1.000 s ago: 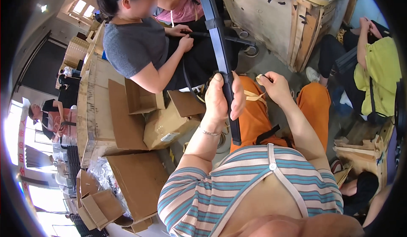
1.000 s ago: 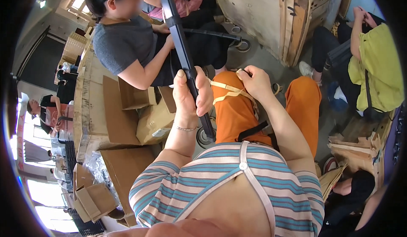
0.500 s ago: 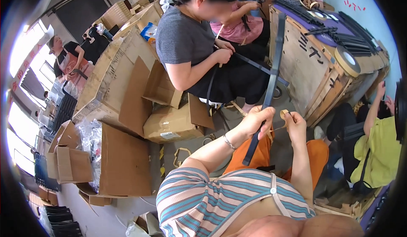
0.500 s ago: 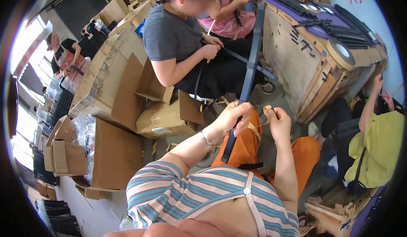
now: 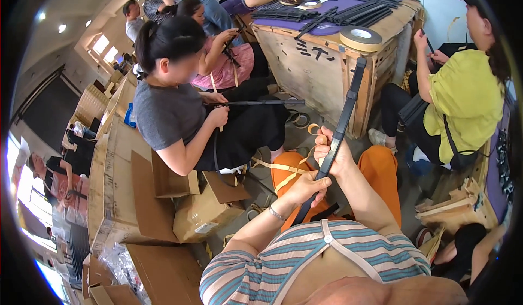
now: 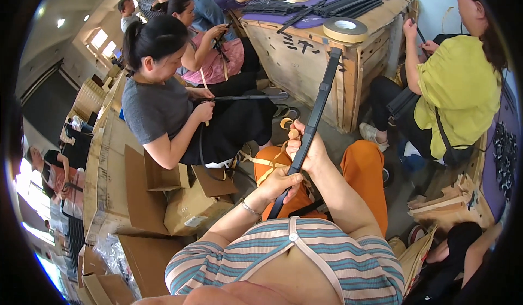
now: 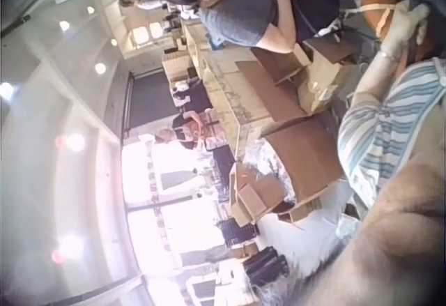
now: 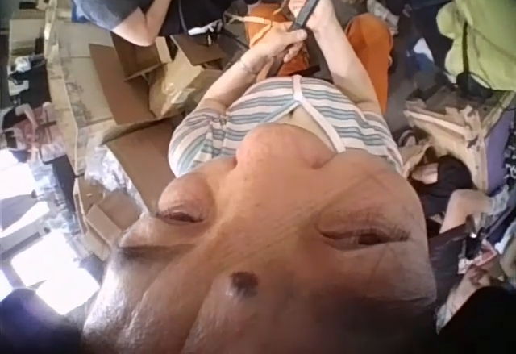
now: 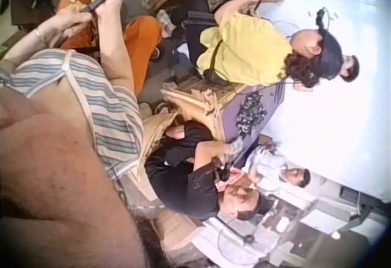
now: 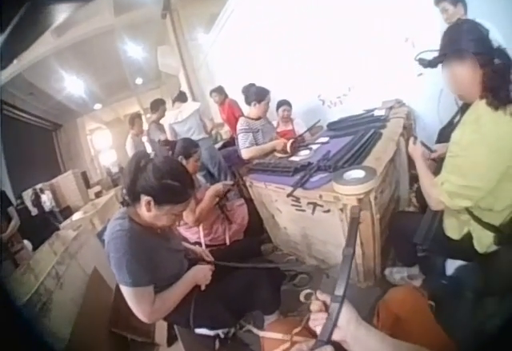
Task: Applying yellow adhesive tape strips to black plastic bars at an assembly table.
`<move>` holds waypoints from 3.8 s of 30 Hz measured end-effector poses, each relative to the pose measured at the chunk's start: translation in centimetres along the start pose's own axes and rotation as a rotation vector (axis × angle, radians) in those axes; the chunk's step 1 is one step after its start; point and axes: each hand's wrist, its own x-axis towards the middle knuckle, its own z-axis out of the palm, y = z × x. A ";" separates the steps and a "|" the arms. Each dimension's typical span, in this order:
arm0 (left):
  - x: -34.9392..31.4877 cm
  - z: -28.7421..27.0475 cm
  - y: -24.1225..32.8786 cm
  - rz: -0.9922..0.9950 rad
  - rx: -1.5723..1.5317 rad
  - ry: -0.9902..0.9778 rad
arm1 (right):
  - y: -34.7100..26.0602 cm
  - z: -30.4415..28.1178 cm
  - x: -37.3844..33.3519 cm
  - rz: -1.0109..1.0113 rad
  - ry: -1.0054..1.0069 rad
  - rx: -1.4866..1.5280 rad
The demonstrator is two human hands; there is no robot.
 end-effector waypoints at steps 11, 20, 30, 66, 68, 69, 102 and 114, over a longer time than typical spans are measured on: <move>-5.4 -1.3 -3.4 -0.031 0.033 -0.121 | -2.9 1.8 -1.6 -0.211 -0.036 -0.012; -4.4 -0.9 0.2 0.137 0.022 0.178 | -1.3 -0.7 -2.7 -0.345 0.380 -0.894; -2.6 -2.1 3.6 0.175 -0.060 0.303 | -0.8 0.1 -5.0 -0.258 0.085 -1.314; -2.6 -3.1 3.0 0.270 0.215 0.267 | 0.8 3.7 -4.1 -0.366 -0.023 -1.523; -2.7 -3.0 3.1 0.283 0.307 0.292 | 1.0 3.7 -4.1 -0.368 -0.013 -1.516; -2.8 -2.9 3.1 0.284 0.306 0.292 | 1.0 3.6 -4.1 -0.369 -0.003 -1.507; -3.3 -2.3 2.4 0.307 0.438 0.451 | 2.4 4.0 -3.5 -0.382 0.218 -1.710; -3.5 -2.1 1.8 0.297 0.331 0.507 | 3.5 4.8 -3.7 -0.714 0.221 -1.833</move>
